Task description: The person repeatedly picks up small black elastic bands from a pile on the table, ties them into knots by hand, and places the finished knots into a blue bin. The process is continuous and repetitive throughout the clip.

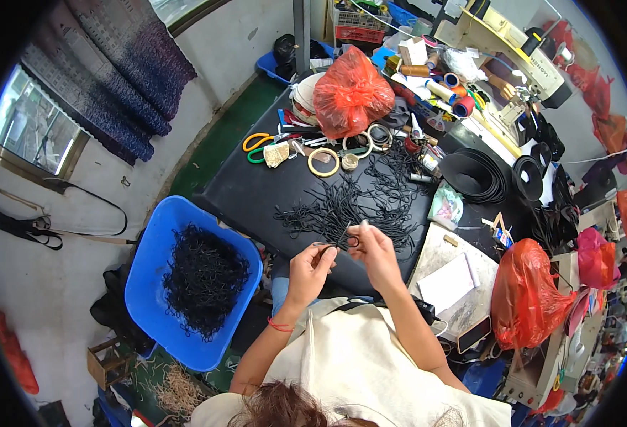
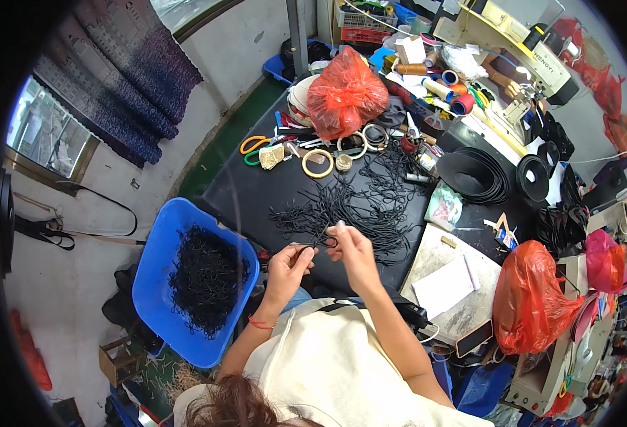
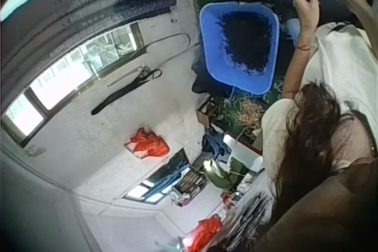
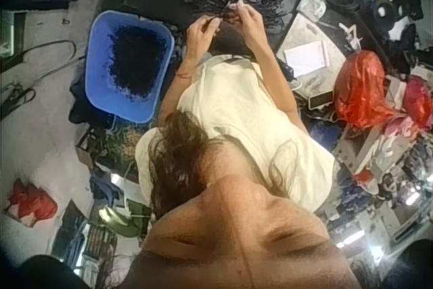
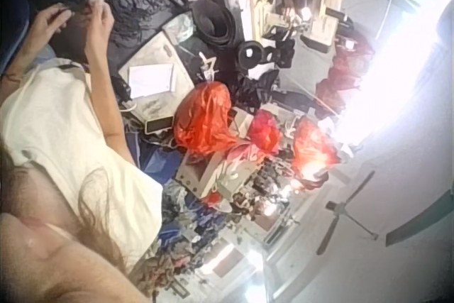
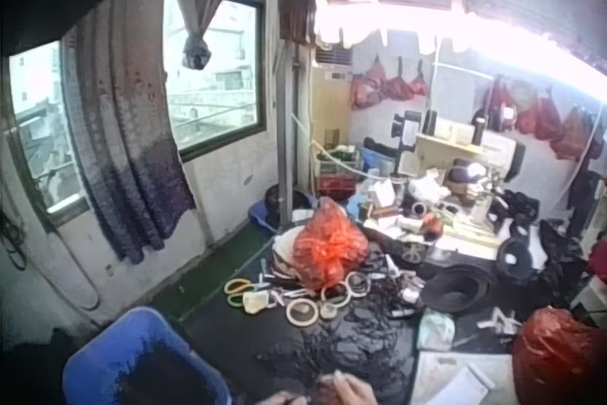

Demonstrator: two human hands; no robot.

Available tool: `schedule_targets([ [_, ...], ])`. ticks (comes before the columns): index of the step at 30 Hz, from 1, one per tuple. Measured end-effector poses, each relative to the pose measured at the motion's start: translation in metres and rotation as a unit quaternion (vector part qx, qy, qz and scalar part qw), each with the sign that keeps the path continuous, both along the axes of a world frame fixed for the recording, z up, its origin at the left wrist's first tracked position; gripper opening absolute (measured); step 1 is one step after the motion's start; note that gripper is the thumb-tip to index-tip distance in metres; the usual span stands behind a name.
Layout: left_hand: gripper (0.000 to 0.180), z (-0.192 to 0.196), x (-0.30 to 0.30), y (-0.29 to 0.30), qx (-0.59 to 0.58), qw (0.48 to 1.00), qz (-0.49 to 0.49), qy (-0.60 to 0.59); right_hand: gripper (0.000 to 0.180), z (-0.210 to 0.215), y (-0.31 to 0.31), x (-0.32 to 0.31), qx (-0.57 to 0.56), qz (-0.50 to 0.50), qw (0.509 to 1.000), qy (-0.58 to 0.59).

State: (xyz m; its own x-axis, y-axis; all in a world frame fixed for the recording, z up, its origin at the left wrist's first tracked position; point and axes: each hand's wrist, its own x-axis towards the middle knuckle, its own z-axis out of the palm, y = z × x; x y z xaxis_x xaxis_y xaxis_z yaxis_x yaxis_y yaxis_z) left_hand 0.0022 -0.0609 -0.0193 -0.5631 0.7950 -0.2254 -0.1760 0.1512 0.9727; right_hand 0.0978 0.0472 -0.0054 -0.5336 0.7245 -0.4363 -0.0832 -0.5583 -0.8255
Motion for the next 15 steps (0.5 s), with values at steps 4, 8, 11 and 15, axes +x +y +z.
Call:
schedule_targets([
  [4, 0.019, -0.01, -0.008, -0.001, 0.035, 0.999, -0.01, -0.04, 0.019, -0.015, -0.002, 0.01, 0.078, 0.071, 0.994, -0.007],
  [8, 0.023, -0.006, -0.01, 0.002, 0.096, 0.989, -0.01, -0.115, 0.019, -0.013, -0.004, 0.008, 0.099, 0.067, 0.993, -0.02],
  [11, 0.023, -0.004, -0.011, 0.001, 0.093, 0.983, -0.012, -0.16, 0.02, -0.012, -0.007, 0.006, 0.144, 0.072, 0.986, -0.042],
  [15, 0.02, -0.006, -0.012, 0.001, 0.081, 0.979, -0.022, -0.187, 0.021, -0.011, -0.01, 0.003, 0.146, 0.087, 0.984, -0.053],
])
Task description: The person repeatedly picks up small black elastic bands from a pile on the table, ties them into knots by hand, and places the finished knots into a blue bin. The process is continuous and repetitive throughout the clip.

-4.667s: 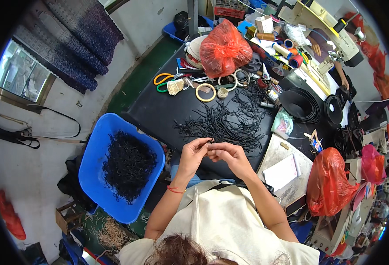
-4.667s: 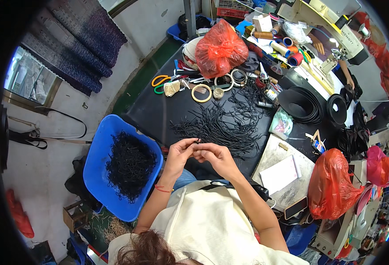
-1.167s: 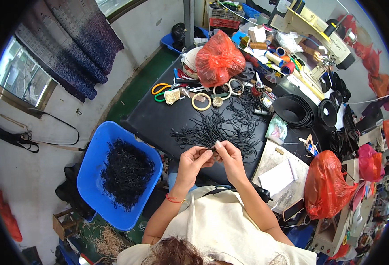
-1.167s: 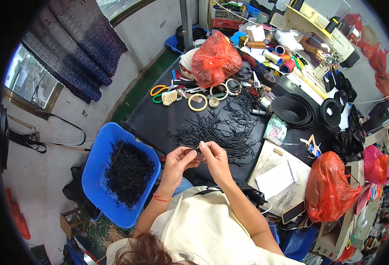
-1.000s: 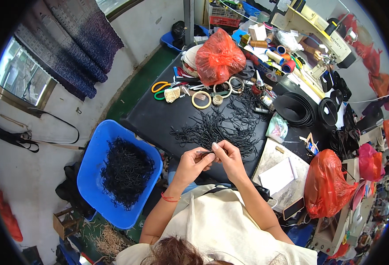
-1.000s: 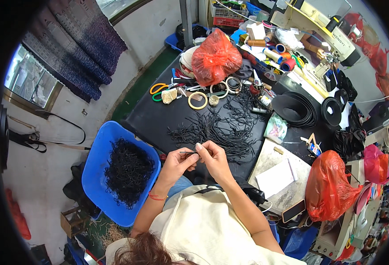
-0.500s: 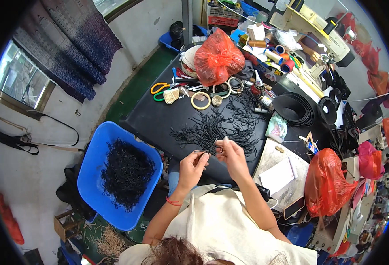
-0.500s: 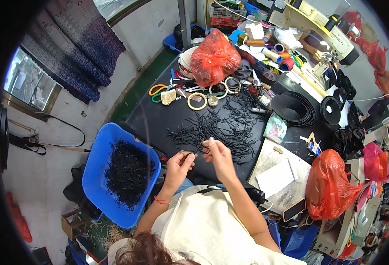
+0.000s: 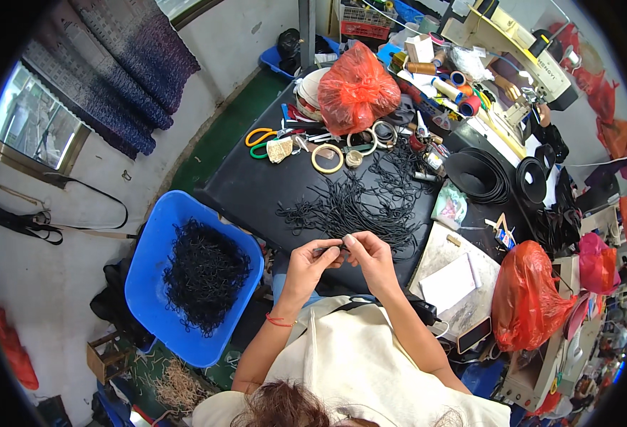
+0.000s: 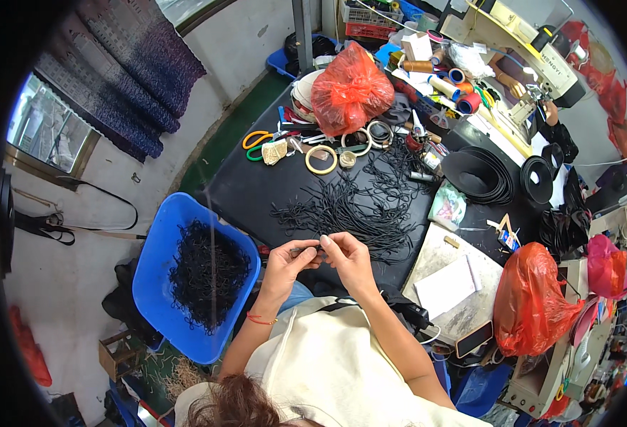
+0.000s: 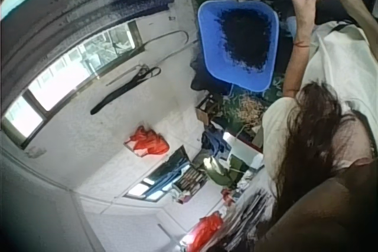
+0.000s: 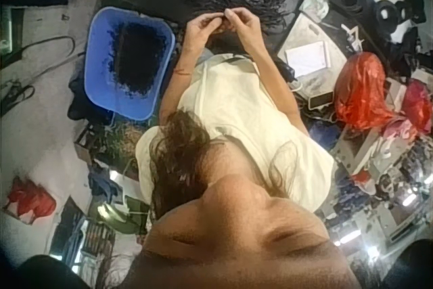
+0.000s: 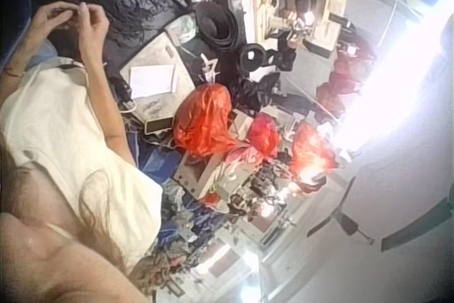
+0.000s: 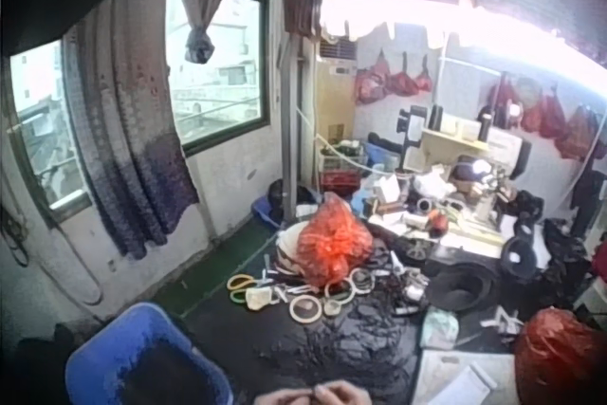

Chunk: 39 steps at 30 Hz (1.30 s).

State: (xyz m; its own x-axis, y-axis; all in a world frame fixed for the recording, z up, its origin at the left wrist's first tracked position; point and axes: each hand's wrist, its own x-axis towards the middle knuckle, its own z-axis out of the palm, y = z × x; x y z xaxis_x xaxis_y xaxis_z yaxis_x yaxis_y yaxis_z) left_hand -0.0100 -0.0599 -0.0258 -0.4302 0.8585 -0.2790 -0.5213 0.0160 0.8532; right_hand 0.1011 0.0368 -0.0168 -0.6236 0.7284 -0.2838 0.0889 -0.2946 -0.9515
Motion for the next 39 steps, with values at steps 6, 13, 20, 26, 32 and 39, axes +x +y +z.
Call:
schedule_targets([
  [6, 0.016, -0.007, -0.007, -0.004, -0.055, 0.992, -0.041, -0.106, 0.021, -0.008, -0.006, -0.003, 0.122, 0.013, 0.987, -0.099],
  [13, 0.018, -0.132, -0.042, 0.015, -0.122, 0.987, 0.022, 0.101, 0.014, -0.102, 0.042, 0.007, 0.37, 0.122, 0.89, -0.239],
  [20, 0.041, -0.136, -0.075, 0.044, -0.33, 0.756, 0.109, 0.555, 0.017, -0.177, 0.059, -0.015, 0.533, 0.127, 0.755, -0.36],
  [26, 0.027, -0.139, -0.033, 0.007, -0.235, 0.799, 0.095, 0.545, 0.012, -0.191, 0.072, -0.013, 0.526, 0.134, 0.759, -0.358],
  [32, 0.027, -0.107, -0.01, 0.034, -0.115, 0.815, 0.034, 0.567, 0.007, -0.128, 0.089, 0.009, 0.551, 0.112, 0.782, -0.269],
  [39, 0.021, -0.065, -0.01, 0.067, -0.078, 0.821, -0.072, 0.562, 0.014, -0.059, 0.071, 0.033, 0.587, 0.105, 0.784, -0.169],
])
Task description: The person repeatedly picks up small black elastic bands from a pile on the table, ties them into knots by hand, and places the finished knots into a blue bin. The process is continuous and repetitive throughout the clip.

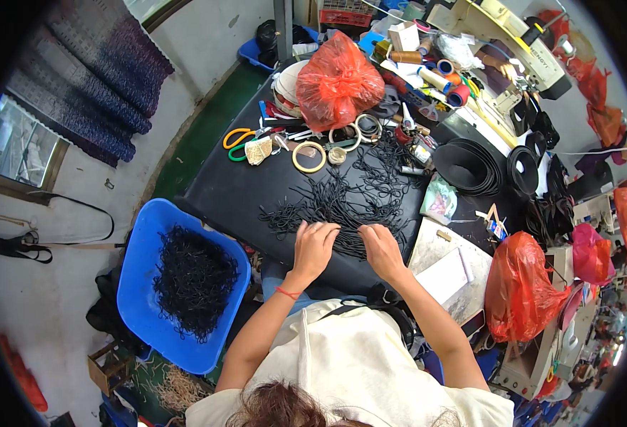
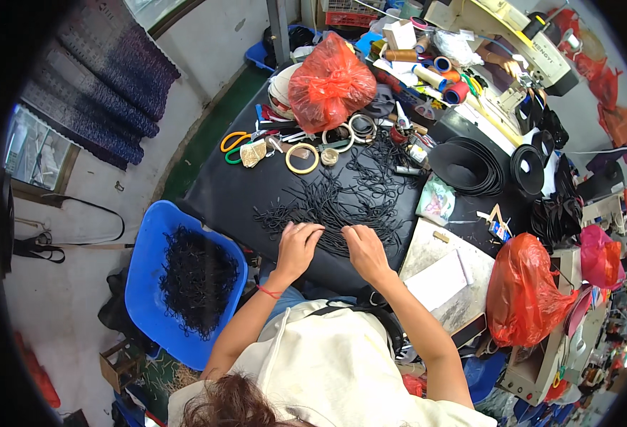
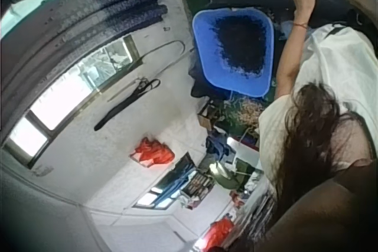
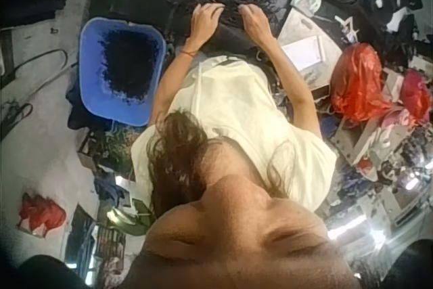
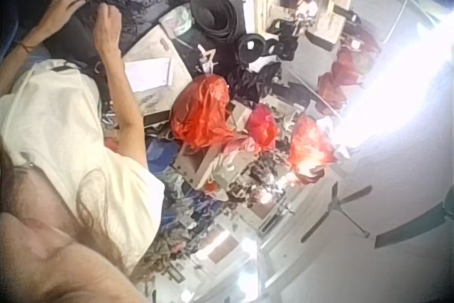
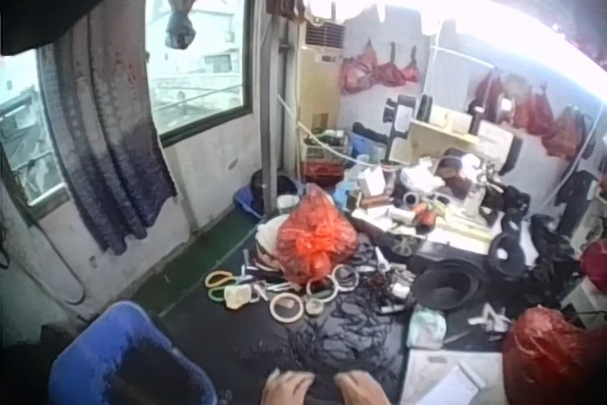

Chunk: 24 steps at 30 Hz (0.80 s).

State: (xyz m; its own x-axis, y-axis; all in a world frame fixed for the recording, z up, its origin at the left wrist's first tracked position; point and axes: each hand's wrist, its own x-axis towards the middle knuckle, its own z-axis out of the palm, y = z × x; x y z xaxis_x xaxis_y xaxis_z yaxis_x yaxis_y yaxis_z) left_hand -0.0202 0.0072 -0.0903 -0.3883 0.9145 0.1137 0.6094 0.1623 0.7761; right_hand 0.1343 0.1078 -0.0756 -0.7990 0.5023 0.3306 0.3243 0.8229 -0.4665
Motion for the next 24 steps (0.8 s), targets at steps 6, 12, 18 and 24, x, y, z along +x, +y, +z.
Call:
schedule_targets([
  [6, 0.02, 0.035, 0.008, -0.016, -0.082, 0.91, 0.007, -0.407, 0.023, 0.032, -0.012, 0.0, -0.103, -0.019, 0.992, 0.076],
  [12, 0.021, 0.035, 0.004, -0.035, -0.079, 0.899, 0.018, -0.43, 0.023, 0.043, 0.0, 0.005, -0.076, -0.044, 0.992, 0.085],
  [18, 0.021, 0.037, 0.014, -0.03, -0.102, 0.834, 0.043, -0.541, 0.011, 0.049, -0.007, -0.014, -0.093, -0.196, 0.963, 0.157],
  [24, 0.019, 0.041, 0.018, -0.023, 0.034, 0.711, 0.106, -0.694, 0.014, 0.048, -0.045, -0.03, -0.164, -0.075, 0.972, 0.148],
])
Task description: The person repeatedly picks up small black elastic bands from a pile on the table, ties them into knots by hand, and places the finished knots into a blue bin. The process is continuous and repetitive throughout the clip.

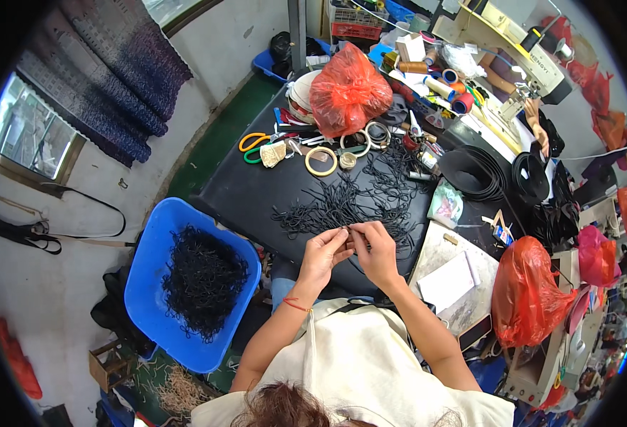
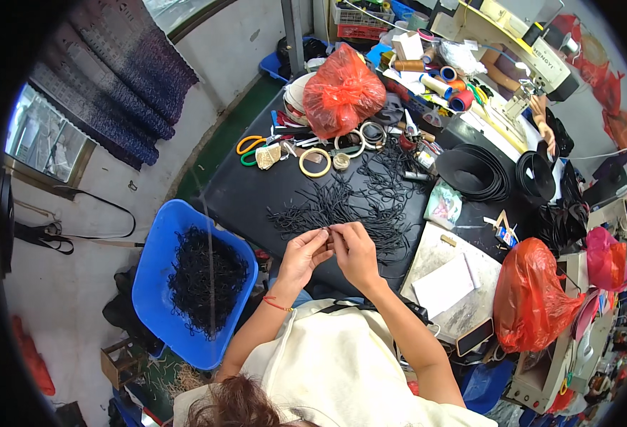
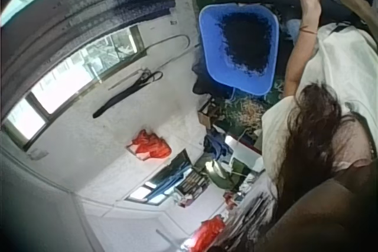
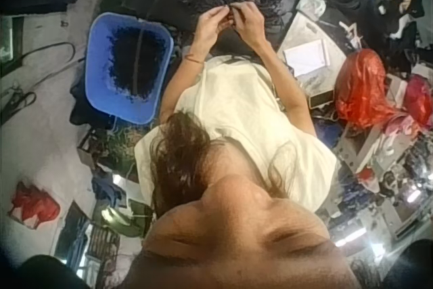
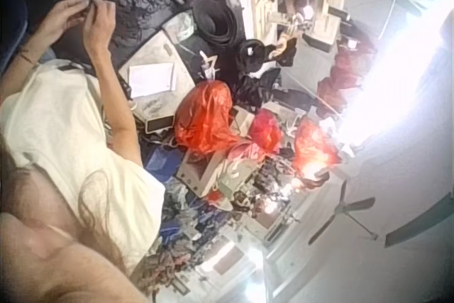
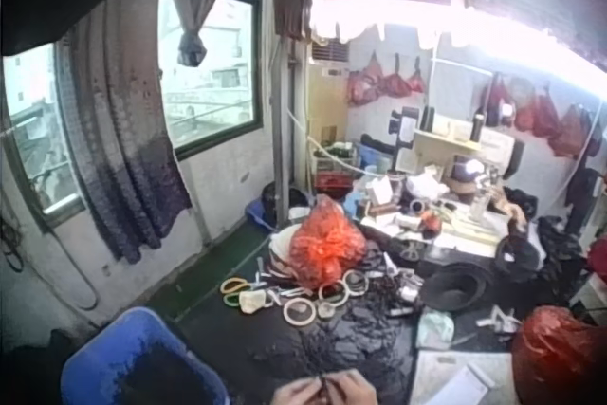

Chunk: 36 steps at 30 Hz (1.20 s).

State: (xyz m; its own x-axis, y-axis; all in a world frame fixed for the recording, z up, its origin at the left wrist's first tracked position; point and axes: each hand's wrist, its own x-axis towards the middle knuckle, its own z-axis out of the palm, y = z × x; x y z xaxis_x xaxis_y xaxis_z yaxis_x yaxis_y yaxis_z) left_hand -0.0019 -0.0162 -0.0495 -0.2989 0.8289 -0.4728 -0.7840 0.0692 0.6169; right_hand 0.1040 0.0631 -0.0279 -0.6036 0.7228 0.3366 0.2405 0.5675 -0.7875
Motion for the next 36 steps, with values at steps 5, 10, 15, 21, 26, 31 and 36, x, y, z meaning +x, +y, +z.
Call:
schedule_targets([
  [5, 0.017, -0.005, 0.008, -0.002, 0.009, 0.997, 0.026, 0.077, 0.016, -0.008, -0.001, 0.001, -0.023, 0.034, 0.999, 0.033],
  [10, 0.011, 0.004, 0.008, 0.002, 0.064, 0.985, 0.156, -0.044, 0.016, 0.004, 0.0, 0.008, 0.003, 0.041, 0.999, -0.012],
  [15, 0.012, 0.0, -0.012, -0.008, 0.035, 0.997, 0.056, -0.05, 0.016, 0.014, 0.006, 0.01, 0.115, 0.057, 0.99, -0.055],
  [21, 0.016, 0.005, -0.016, -0.013, 0.003, 0.998, -0.059, 0.039, 0.014, 0.01, 0.007, 0.002, 0.118, 0.088, 0.989, -0.021],
  [26, 0.015, 0.016, -0.022, -0.016, -0.009, 0.986, -0.111, 0.121, 0.011, 0.021, 0.014, 0.017, 0.02, 0.093, 0.995, -0.035],
  [31, 0.014, 0.014, -0.023, -0.019, 0.007, 0.82, -0.179, 0.543, 0.013, 0.054, 0.024, 0.021, 0.15, 0.179, 0.969, -0.083],
  [36, 0.021, 0.039, -0.018, -0.026, 0.068, 0.97, -0.125, 0.195, 0.012, 0.032, 0.029, 0.017, -0.064, 0.141, 0.987, -0.033],
])
